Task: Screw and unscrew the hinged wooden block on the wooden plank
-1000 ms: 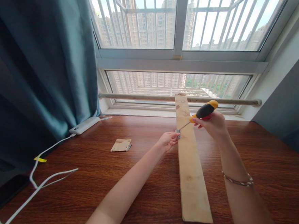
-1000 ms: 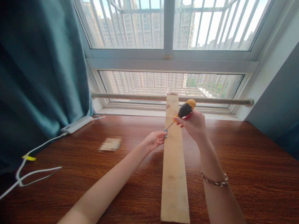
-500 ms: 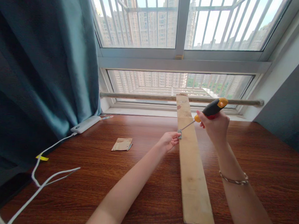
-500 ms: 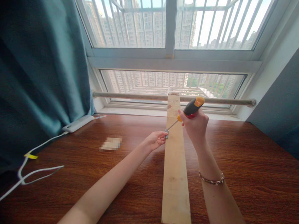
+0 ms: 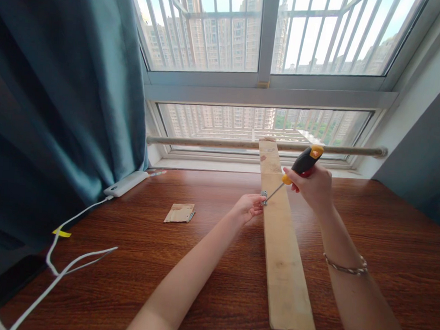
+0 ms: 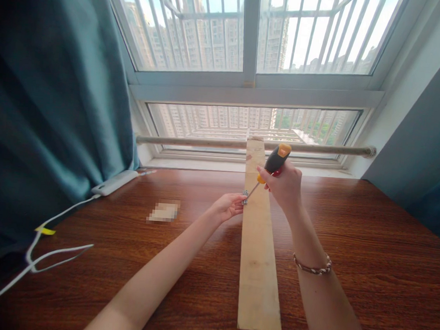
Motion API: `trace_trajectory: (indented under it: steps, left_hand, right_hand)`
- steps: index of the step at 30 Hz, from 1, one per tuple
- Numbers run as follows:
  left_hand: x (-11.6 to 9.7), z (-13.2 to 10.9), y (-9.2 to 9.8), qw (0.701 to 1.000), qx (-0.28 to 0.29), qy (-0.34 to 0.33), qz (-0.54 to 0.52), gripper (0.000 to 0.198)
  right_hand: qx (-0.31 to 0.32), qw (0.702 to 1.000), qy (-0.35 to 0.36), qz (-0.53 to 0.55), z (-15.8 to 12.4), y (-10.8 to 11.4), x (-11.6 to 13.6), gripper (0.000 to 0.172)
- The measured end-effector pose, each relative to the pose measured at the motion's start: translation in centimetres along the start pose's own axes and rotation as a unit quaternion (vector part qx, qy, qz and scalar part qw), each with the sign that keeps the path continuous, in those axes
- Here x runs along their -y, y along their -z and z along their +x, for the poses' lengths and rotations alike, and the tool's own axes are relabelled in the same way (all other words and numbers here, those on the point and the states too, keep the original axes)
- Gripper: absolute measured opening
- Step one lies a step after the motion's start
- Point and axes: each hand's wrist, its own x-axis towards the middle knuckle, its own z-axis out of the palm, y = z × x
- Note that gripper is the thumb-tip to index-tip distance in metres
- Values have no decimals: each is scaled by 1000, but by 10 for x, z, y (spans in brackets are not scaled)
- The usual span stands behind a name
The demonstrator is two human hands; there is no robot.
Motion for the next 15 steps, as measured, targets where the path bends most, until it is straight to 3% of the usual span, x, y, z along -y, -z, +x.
trace_trajectory:
  steps: [8,11,15]
  left_hand:
    - [-1,3,3,998,-47,4,45,12]
    - [0,5,4,999,-37,2,37,12]
    - [1,8,7,999,-28,16,37,15]
  right_hand:
    - [21,999,-4,25,0,1,1,36]
    - [84,992,-35,90,1,4,1,36]
    - [205,951,-92,212,0,13,3,35]
